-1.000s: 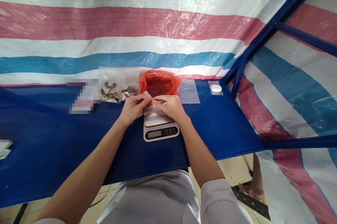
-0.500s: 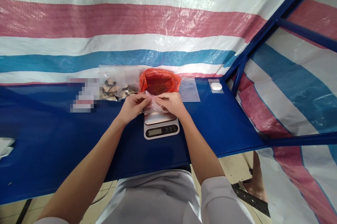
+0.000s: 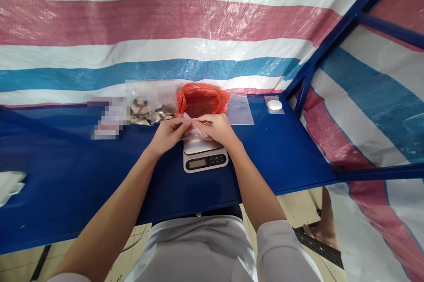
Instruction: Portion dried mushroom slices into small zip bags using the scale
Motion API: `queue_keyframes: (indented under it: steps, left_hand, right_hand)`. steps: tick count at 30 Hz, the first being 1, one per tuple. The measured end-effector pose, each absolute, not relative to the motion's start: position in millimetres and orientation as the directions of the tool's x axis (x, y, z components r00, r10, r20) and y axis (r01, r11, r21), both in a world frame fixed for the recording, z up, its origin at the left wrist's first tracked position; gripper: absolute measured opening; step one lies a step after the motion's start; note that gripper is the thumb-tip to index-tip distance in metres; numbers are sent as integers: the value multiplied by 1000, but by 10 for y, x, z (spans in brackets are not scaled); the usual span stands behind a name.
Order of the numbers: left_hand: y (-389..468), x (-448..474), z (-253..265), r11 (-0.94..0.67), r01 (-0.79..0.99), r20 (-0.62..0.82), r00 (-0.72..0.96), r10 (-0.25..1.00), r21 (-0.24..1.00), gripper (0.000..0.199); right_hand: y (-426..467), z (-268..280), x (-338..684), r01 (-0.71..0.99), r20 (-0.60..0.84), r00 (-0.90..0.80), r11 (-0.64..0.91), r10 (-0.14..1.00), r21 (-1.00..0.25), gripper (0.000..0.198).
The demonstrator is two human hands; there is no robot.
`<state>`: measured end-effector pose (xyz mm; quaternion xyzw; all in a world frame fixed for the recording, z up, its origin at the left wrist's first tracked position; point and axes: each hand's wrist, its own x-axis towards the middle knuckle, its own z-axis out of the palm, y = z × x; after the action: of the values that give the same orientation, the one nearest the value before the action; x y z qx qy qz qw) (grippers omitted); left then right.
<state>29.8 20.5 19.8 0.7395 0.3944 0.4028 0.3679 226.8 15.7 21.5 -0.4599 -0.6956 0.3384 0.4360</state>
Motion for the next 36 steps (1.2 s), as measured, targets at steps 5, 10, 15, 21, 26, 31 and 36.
queue_keyframes:
  steps: [5, 10, 15, 21, 26, 31, 36]
  left_hand:
    - [221, 312, 125, -397, 280, 310, 308, 899, 874, 34]
    - [213, 345, 110, -368, 228, 303, 277, 912, 901, 29]
    - [197, 361, 159, -391, 224, 318, 303, 898, 893, 30]
    - [206, 340, 123, -363, 225, 285, 315, 905, 904, 32]
    - [222, 321, 115, -329, 220, 253, 314, 915, 918, 32]
    - [226, 297, 151, -384, 267, 273, 372, 887, 884, 35]
    - [212, 281, 181, -458, 328, 309, 416, 855, 826, 36]
  right_hand:
    - [136, 224, 2275, 342, 268, -219, 331, 938, -879, 26]
    - [139, 202, 2277, 309, 210, -194, 263, 958, -914, 29]
    - [152, 182, 2244, 254, 190, -150, 224, 970, -941, 27]
    - [160, 153, 2243, 187, 129, -86, 144, 988, -972, 27]
    - [161, 141, 2263, 248, 154, -108, 177, 982, -952, 28]
    - [159, 155, 2256, 394, 326, -191, 377, 926, -838, 22]
    - [151, 177, 2268, 386, 335, -236, 405, 912, -829, 23]
